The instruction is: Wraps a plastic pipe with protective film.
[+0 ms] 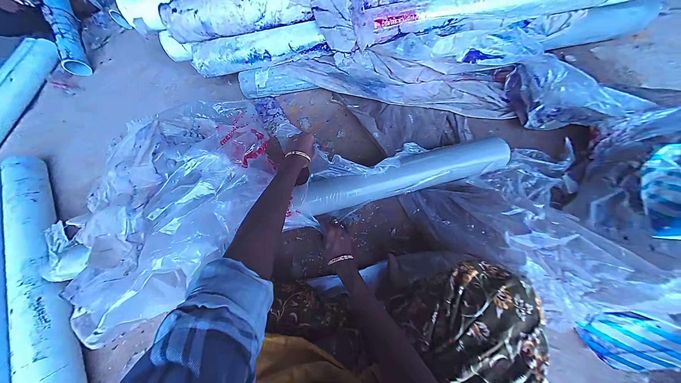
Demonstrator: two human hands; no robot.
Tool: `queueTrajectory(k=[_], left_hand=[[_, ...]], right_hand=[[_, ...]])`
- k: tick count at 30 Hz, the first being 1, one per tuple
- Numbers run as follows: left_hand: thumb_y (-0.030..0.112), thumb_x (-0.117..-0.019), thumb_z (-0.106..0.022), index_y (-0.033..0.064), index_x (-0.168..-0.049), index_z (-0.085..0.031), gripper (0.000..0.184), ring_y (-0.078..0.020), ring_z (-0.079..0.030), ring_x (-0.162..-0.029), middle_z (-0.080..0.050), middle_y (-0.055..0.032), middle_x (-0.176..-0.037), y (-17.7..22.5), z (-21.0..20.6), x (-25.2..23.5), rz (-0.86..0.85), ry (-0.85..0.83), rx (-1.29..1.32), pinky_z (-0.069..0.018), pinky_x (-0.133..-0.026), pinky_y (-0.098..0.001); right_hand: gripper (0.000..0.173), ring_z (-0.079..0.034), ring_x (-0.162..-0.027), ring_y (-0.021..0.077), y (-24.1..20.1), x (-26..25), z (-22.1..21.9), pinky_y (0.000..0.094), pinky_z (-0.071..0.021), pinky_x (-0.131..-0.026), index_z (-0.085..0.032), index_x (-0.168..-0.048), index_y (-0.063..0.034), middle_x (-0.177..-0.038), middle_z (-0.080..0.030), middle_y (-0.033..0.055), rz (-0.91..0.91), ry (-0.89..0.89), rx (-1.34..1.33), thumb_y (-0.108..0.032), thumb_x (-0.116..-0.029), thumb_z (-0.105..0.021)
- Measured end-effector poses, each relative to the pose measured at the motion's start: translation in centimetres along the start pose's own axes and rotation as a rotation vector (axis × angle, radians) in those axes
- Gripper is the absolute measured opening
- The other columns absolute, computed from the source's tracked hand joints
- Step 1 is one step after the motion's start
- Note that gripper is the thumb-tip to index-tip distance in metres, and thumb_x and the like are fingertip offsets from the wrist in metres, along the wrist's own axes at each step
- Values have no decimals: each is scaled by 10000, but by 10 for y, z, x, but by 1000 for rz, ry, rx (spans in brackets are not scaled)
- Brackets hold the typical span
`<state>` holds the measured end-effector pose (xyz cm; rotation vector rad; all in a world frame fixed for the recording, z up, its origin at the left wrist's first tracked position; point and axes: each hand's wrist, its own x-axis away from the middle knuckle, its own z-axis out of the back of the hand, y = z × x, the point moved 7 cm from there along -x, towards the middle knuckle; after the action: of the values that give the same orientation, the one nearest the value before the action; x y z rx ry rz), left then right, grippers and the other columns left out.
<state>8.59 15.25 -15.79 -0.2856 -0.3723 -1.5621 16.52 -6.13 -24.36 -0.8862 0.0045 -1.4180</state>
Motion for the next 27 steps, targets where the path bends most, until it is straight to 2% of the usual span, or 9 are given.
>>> queueTrajectory(k=[8, 10, 11, 14, 16, 19, 22, 24, 27], left_hand=[[55, -989, -614, -55, -1197, -658, 240, -425, -611, -1233, -651, -264, -1276, 21, -5, -47, -16, -193, -71, -464, -1014, -623], [-42, -953, -615, 19, -1165, -684, 231, -247, -662, -925, -690, -146, -1038, 18, 8, -53, -128, -381, -27, -536, -820, -425], [-71, -963, -592, 24, -1228, -687, 297, -207, -659, -914, -718, -145, -1069, 16, 29, -49, -154, -427, 76, -510, -807, -380], [31, -1048, -520, 19, -1354, -603, 317, -184, -588, -1107, -653, -162, -1286, 21, 125, -22, -252, -152, 514, -446, -923, -388], [145, -1048, -575, 5, -1428, -544, 407, -216, -544, -1283, -580, -173, -1418, 46, 137, 8, -420, -83, 614, -423, -1064, -389], [300, -940, -754, 20, -1605, -295, 855, -332, -337, -1522, -323, -207, -1649, 104, 42, 72, -628, -256, 425, -292, -1227, -493], [572, -808, -822, 52, -1652, -77, 1241, -362, -168, -1579, -149, -208, -1707, 127, -63, 88, -460, -261, 161, -177, -1242, -595], [603, -875, -736, 58, -1644, -170, 1100, -376, -259, -1550, -240, -225, -1677, 131, -89, 87, -385, -122, 88, -230, -1229, -577], [408, -1061, -527, 37, -1601, -331, 683, -434, -330, -1512, -289, -279, -1644, 144, -99, 103, -505, 118, 31, -273, -1216, -560]], right_hand=[[499, -647, -1183, 428, -3, -2, -10, 548, -517, -974, -504, -1518, -113, -1462, -541, 255, -77, -63, 37, -149, -1020, -518], [491, -633, -1212, 418, 0, -2, -13, 539, -502, -1005, -497, -1520, -99, -1467, -542, 245, -100, -104, 21, -154, -1032, -505], [467, -624, -1229, 421, 0, 0, -14, 541, -488, -1024, -505, -1505, -65, -1453, -553, 253, -106, -113, 12, -157, -1048, -488], [421, -574, -1297, 438, 0, 2, -15, 540, -437, -1085, -537, -1433, 50, -1421, -567, 294, -124, -142, -18, -162, -1087, -424], [418, -551, -1326, 425, 0, 4, -16, 534, -435, -1093, -530, -1424, 65, -1453, -535, 289, -138, -194, -41, -165, -1089, -432], [420, -549, -1331, 413, 3, 4, -9, 535, -444, -1090, -523, -1427, 56, -1467, -521, 276, -122, -235, -70, -162, -1069, -486], [432, -537, -1342, 415, 0, 11, -1, 544, -423, -1110, -522, -1430, 53, -1461, -527, 281, -85, -241, -127, -159, -1055, -531], [476, -541, -1339, 407, 1, 26, 2, 550, -425, -1101, -506, -1453, 36, -1451, -544, 267, -66, -245, -124, -211, -1049, -556], [474, -553, -1325, 395, 12, 49, 26, 548, -407, -1112, -554, -1401, 47, -1402, -585, 264, -16, -257, -161, -249, -1033, -596]])
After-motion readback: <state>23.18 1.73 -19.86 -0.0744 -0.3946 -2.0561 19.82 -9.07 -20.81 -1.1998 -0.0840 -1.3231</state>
